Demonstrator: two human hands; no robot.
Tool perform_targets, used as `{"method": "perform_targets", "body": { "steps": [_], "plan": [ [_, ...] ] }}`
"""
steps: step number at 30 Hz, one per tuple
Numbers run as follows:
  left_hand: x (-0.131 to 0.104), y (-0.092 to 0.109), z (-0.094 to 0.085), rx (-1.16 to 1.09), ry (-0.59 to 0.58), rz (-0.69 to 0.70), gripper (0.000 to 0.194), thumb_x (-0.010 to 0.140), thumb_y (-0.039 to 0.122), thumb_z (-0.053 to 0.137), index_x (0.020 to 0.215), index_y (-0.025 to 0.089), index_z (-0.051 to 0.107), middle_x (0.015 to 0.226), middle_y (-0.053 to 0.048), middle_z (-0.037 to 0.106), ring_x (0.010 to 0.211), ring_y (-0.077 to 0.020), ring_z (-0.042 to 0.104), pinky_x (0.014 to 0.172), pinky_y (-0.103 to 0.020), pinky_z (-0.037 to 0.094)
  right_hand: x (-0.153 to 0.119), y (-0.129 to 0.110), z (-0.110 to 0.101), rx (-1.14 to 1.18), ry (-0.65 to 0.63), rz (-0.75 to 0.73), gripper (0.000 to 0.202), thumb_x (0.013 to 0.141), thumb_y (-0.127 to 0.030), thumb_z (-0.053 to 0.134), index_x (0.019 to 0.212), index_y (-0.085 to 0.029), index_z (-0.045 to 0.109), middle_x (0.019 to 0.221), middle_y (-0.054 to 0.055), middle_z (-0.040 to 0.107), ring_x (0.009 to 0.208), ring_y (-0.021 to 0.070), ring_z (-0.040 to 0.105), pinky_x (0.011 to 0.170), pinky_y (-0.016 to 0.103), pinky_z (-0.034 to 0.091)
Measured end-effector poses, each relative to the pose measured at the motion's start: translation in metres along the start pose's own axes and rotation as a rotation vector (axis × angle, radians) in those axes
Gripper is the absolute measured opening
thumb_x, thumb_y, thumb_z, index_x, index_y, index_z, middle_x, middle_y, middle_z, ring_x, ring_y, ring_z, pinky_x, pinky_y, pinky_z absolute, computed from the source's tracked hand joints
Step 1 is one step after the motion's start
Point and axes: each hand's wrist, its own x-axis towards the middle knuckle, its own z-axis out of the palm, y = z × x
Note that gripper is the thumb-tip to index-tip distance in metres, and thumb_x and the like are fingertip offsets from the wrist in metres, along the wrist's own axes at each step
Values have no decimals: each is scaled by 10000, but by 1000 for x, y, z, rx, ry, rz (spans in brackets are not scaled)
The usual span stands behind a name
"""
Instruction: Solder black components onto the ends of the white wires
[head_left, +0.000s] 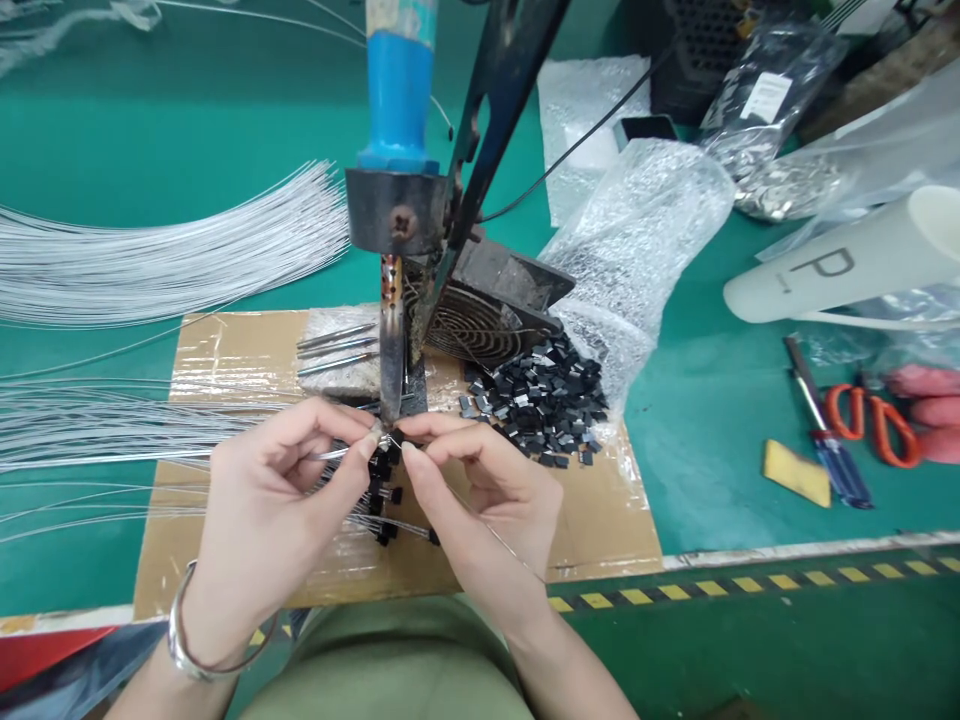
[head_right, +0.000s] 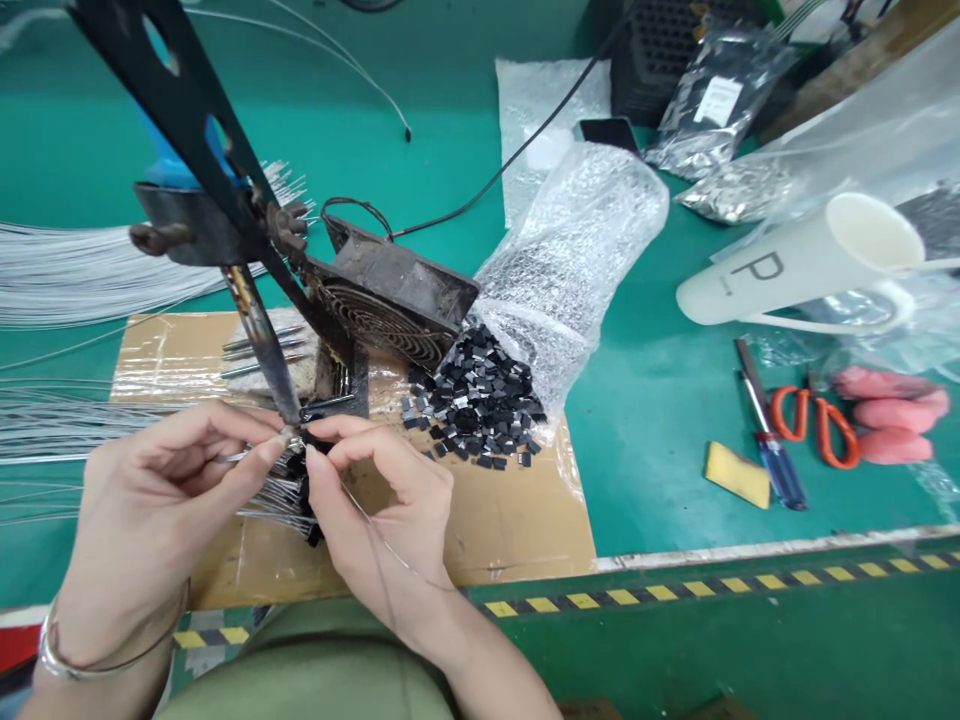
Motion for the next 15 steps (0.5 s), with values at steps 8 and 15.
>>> {"method": "perform_targets", "body": {
  "steps": [8,15],
  "plan": [
    [1,-4,-1,58,-29,5,70,858,219,772,789,231,778,848,8,805,591,-84,615,507,-165,452,-2,2,-1,8,-11,24,149,975,-148,751,854,-228,717,1065,28,825,1014,179,781,903,301,592],
    [-3,-17,-5,271,-24,149,76,922,235,733,854,248,764,906,8,801,581,-103,580,519,-244,435,3,6,-16,-41,140,43,121,997,-216,733,889,-238,685,927,18,773,879,178,743,813,308,594]
  ]
}}
